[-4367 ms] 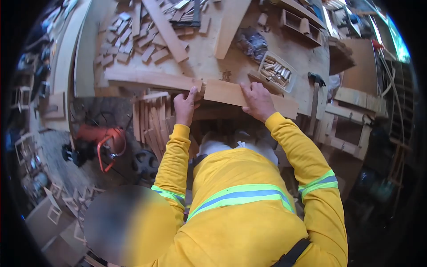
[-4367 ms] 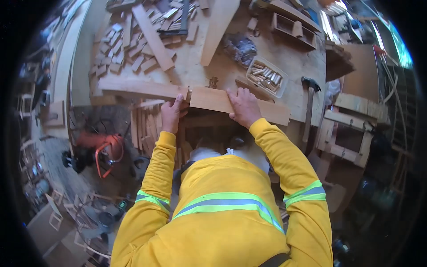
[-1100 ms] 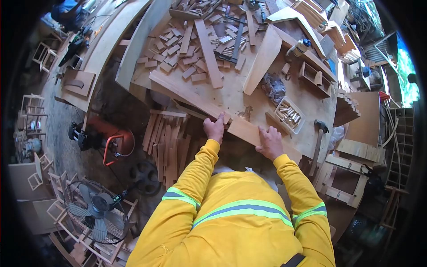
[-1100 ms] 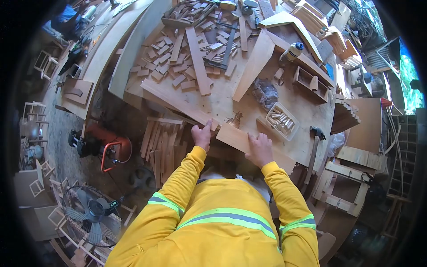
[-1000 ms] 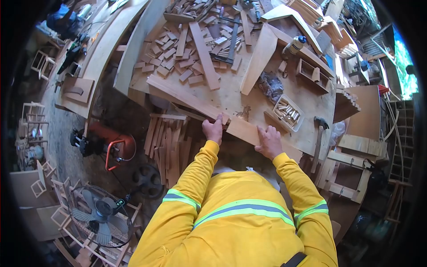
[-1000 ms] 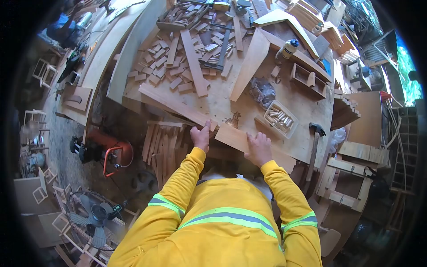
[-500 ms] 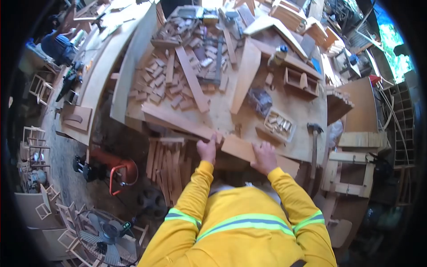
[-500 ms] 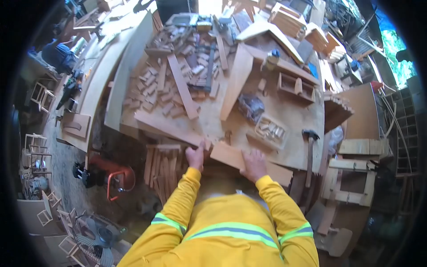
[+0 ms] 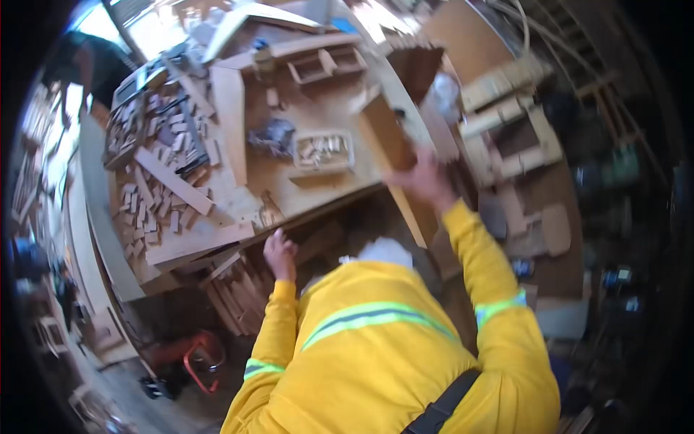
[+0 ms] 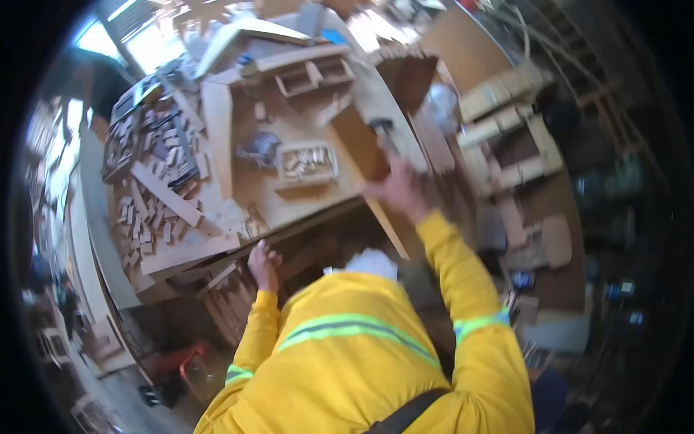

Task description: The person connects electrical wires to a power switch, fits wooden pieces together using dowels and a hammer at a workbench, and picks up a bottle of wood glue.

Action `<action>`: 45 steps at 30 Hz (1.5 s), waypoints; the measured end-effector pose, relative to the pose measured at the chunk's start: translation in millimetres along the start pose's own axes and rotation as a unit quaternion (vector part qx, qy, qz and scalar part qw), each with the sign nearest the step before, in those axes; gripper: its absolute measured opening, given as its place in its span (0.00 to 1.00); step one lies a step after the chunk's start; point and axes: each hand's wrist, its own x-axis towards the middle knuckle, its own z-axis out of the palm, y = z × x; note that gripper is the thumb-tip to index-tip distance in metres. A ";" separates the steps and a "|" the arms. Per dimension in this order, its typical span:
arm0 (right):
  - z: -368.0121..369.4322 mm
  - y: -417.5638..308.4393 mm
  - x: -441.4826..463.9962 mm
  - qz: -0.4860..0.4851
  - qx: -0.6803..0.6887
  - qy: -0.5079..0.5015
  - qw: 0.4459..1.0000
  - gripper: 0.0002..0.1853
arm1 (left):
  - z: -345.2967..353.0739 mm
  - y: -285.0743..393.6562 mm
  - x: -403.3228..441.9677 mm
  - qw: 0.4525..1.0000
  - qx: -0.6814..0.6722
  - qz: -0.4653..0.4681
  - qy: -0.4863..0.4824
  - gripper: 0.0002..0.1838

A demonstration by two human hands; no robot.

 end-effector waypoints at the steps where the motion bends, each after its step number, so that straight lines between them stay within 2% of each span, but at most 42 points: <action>1: -17.7 -9.6 14.6 0.064 0.197 -0.047 0.977 0.44 | 11.2 -7.7 0.4 0.994 0.021 -0.012 -0.109 0.17; 2: -31.8 -16.0 28.1 0.113 0.008 -0.031 0.993 0.39 | 30.9 3.9 -15.0 0.982 0.076 -0.047 -0.166 0.16; 3: -21.7 19.1 51.9 0.103 0.056 -0.012 0.993 0.39 | 62.2 23.3 -30.0 0.964 0.120 -0.072 -0.224 0.15; 5: -33.1 34.4 84.2 0.192 0.005 -0.005 0.981 0.43 | 99.8 37.2 -40.5 0.919 0.141 -0.127 -0.345 0.17; 6: -36.3 37.0 93.8 0.199 0.008 0.008 0.980 0.43 | 116.8 44.2 -47.2 0.914 0.151 -0.125 -0.356 0.17; 8: -40.2 35.2 110.1 0.259 -0.060 0.015 0.964 0.46 | 143.2 57.9 -61.2 0.859 0.136 -0.130 -0.477 0.24; 9: -40.2 35.9 110.5 0.288 -0.092 0.015 0.953 0.48 | 151.6 64.6 -68.5 0.855 0.144 -0.127 -0.482 0.24; 12: -38.3 29.6 105.4 0.280 -0.099 0.025 0.954 0.49 | 166.8 84.2 -84.4 0.806 0.091 -0.123 -0.572 0.30; 14: -40.0 23.6 101.0 0.273 -0.111 0.026 0.955 0.49 | 163.7 83.0 -86.7 0.802 0.097 -0.113 -0.578 0.31; 18: -30.6 11.6 100.1 0.291 -0.115 -0.034 0.949 0.44 | 153.5 79.0 -94.3 0.806 0.089 -0.098 -0.577 0.34; 21: -16.0 25.5 106.8 0.268 -0.115 -0.008 0.956 0.49 | 151.4 80.7 -97.6 0.810 0.069 -0.104 -0.573 0.35; 25: -8.4 14.4 109.5 0.258 -0.127 0.001 0.958 0.48 | 144.3 84.3 -97.1 0.822 0.053 -0.113 -0.556 0.37; 27: -17.8 0.4 101.4 0.274 -0.106 -0.045 0.955 0.48 | 143.9 84.2 -102.2 0.830 0.027 -0.079 -0.552 0.39; 29: 5.0 30.4 112.2 0.289 -0.040 -0.086 0.953 0.48 | 137.4 80.9 -103.6 0.859 -0.004 -0.014 -0.512 0.41; 30: 27.2 46.5 110.0 0.295 0.001 -0.053 0.954 0.45 | 127.7 74.2 -101.6 0.879 -0.020 0.030 -0.476 0.42; 31: 47.4 60.1 101.9 0.341 0.176 -0.053 0.922 0.44 | 112.9 68.0 -99.0 0.895 -0.016 0.045 -0.443 0.42; 32: 35.9 28.3 83.3 0.382 0.166 -0.090 0.905 0.44 | 101.0 59.4 -94.5 0.918 -0.019 0.061 -0.392 0.38; 34: 70.4 27.2 60.9 0.462 0.230 -0.068 0.854 0.46 | 75.6 48.6 -85.0 0.936 -0.025 0.076 -0.341 0.35; 36: 95.6 15.6 29.1 0.495 0.303 -0.072 0.811 0.48 | 53.2 35.3 -84.5 0.971 -0.037 0.043 -0.233 0.27; 37: 112.1 12.7 15.6 0.515 0.275 -0.077 0.808 0.49 | 46.6 29.0 -79.5 0.982 -0.043 0.026 -0.180 0.23; 38: 128.7 10.9 3.8 0.534 0.246 -0.083 0.804 0.50 | 40.6 21.0 -71.5 0.983 -0.049 0.028 -0.176 0.23; 40: 145.0 0.9 -17.6 0.560 0.226 -0.138 0.785 0.52 | 25.1 5.6 -58.0 0.995 -0.085 0.032 -0.052 0.13; 41: 156.3 -1.2 -26.4 0.560 0.222 -0.142 0.785 0.52 | 16.7 2.6 -53.1 0.995 -0.087 0.029 -0.047 0.13; 44: 184.2 -3.0 -48.1 0.635 0.262 -0.137 0.714 0.54 | 2.1 8.0 -30.0 0.995 -0.097 0.014 0.007 0.11; 45: 187.8 -3.3 -49.5 0.634 0.259 -0.140 0.715 0.54 | 3.5 10.2 -24.4 0.995 -0.099 0.013 0.012 0.11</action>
